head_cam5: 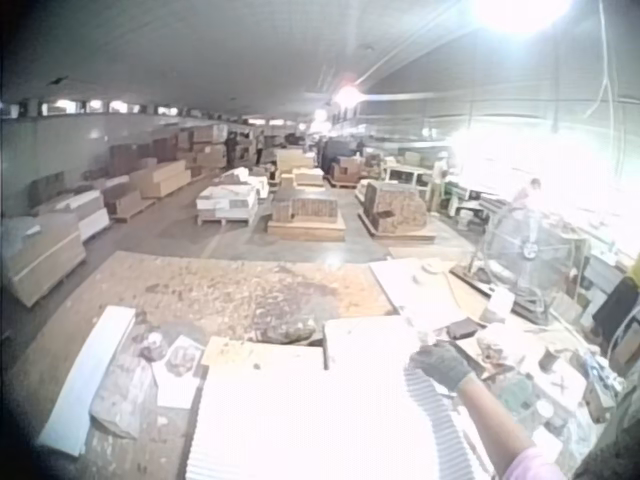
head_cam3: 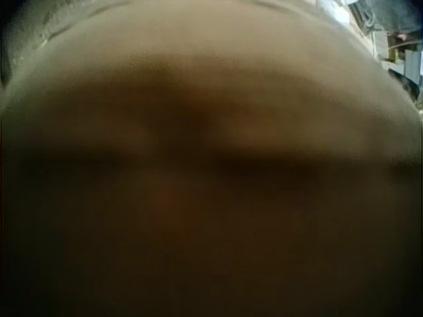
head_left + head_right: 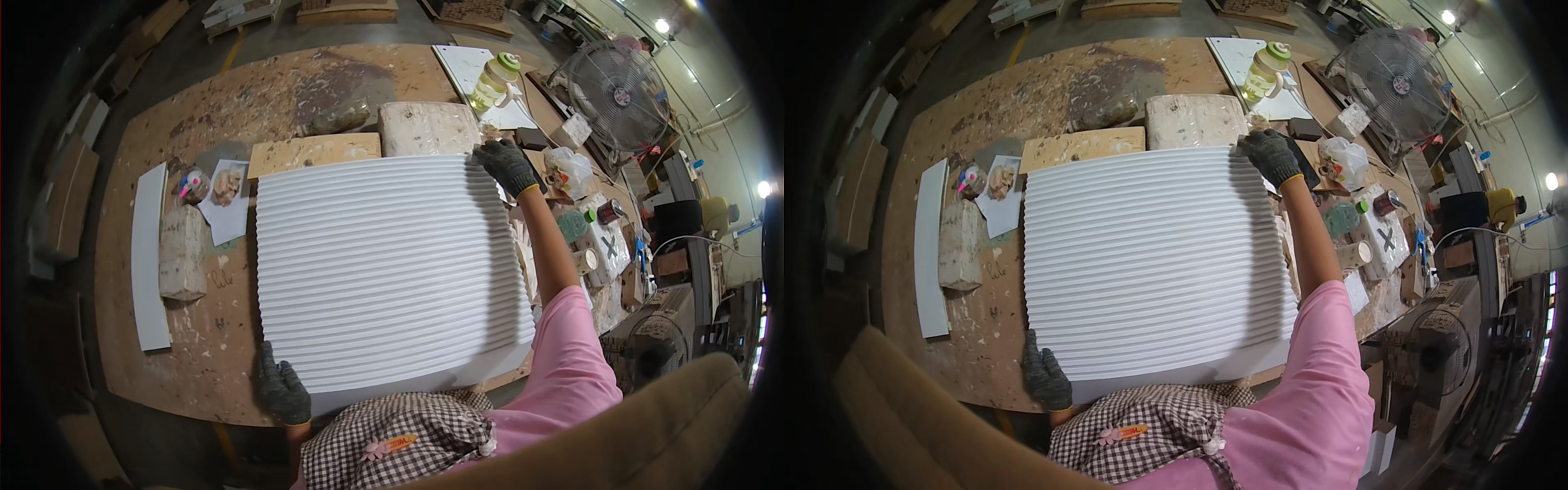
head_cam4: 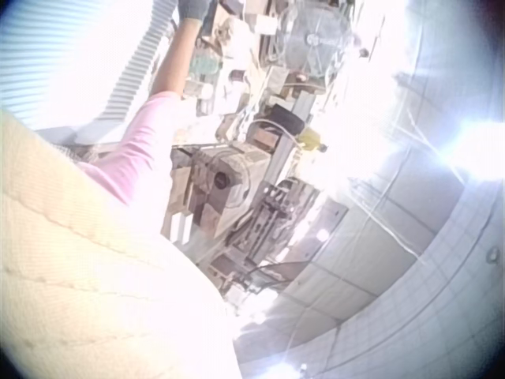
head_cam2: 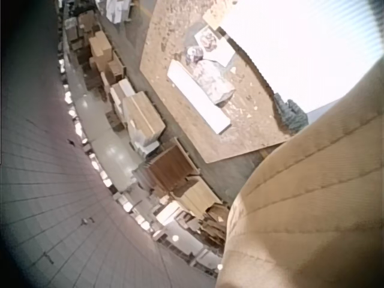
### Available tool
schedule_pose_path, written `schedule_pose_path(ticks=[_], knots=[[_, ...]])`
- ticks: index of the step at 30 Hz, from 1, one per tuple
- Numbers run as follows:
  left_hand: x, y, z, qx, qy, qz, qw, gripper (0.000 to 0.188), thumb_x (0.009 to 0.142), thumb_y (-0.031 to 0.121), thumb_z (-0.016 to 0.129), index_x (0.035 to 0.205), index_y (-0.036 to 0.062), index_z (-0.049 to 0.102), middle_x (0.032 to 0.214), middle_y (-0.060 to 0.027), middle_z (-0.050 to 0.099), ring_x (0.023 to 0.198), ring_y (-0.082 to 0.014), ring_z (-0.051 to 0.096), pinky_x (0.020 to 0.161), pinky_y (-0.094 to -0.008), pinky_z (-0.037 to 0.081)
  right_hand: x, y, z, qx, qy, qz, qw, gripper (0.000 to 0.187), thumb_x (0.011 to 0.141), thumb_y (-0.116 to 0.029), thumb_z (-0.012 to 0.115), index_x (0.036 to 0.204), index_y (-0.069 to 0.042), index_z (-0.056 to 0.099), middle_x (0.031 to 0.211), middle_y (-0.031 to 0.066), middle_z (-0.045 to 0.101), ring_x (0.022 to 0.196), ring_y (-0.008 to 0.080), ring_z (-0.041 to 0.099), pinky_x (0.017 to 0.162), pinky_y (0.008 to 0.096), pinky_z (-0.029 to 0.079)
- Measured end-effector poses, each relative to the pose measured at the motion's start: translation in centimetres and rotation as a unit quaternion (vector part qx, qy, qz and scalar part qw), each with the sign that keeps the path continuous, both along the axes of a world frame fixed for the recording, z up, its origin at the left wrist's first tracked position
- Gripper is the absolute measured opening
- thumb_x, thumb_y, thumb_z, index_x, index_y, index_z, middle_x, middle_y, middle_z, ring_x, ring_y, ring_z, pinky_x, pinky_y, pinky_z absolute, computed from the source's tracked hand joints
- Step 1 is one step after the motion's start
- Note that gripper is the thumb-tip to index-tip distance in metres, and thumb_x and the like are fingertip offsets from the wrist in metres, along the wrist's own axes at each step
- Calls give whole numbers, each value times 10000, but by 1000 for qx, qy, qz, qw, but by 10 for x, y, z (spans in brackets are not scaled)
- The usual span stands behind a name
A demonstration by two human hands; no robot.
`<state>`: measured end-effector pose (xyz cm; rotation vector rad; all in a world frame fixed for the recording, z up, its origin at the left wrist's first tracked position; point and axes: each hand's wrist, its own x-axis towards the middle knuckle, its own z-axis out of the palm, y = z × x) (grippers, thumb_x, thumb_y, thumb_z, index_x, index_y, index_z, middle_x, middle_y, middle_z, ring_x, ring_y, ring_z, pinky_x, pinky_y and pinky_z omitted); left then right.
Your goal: The person applies white putty to the ridges of a white corrugated panel, using a small container and a cloth to rub the material into the grooves.
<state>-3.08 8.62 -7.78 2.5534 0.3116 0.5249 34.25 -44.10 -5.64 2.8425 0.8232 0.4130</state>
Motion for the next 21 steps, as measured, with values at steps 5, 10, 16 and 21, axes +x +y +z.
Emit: schedule_pose_path(ticks=[5, 10, 16, 21], knots=[[2, -3, 5, -7, -7, -2, 1000, 434, 976, 173, 474, 1343, -46, 553, 1313, -258, 597, 1177, -404, 597, 1004, -431, 491, 9, 37, -4, 48, -4, 29, 998, 355, 820, -121, 676, 1172, -172, 668, 1143, 125, 662, 1053, 346, 621, 892, 443, 515], [3, -6, 14, -35, 15, 2, 999, 449, 977, 189, 476, 1356, -44, 542, 1309, -262, 592, 1158, -381, 614, 931, -404, 538, -5, 66, 6, 239, -50, -51, 968, 335, 831, -156, 690, 1166, -171, 687, 1169, 161, 666, 1056, 371, 631, 895, 455, 524], [0, -6, 10, -46, 23, 21, 998, 417, 987, 177, 495, 1338, -38, 564, 1326, -214, 607, 1219, -362, 579, 1052, -424, 445, -15, 45, 12, 64, 14, -26, 998, 402, 839, -154, 689, 1240, -172, 660, 1233, 111, 624, 1129, 330, 588, 985, 434, 469], [0, -5, 10, -48, 6, 10, 999, 414, 982, 170, 495, 1331, -41, 569, 1314, -217, 614, 1210, -367, 584, 1044, -425, 451, -6, 51, 9, 24, 53, 28, 998, 381, 821, -156, 692, 1201, -175, 667, 1258, 102, 625, 1131, 314, 586, 975, 442, 469]])
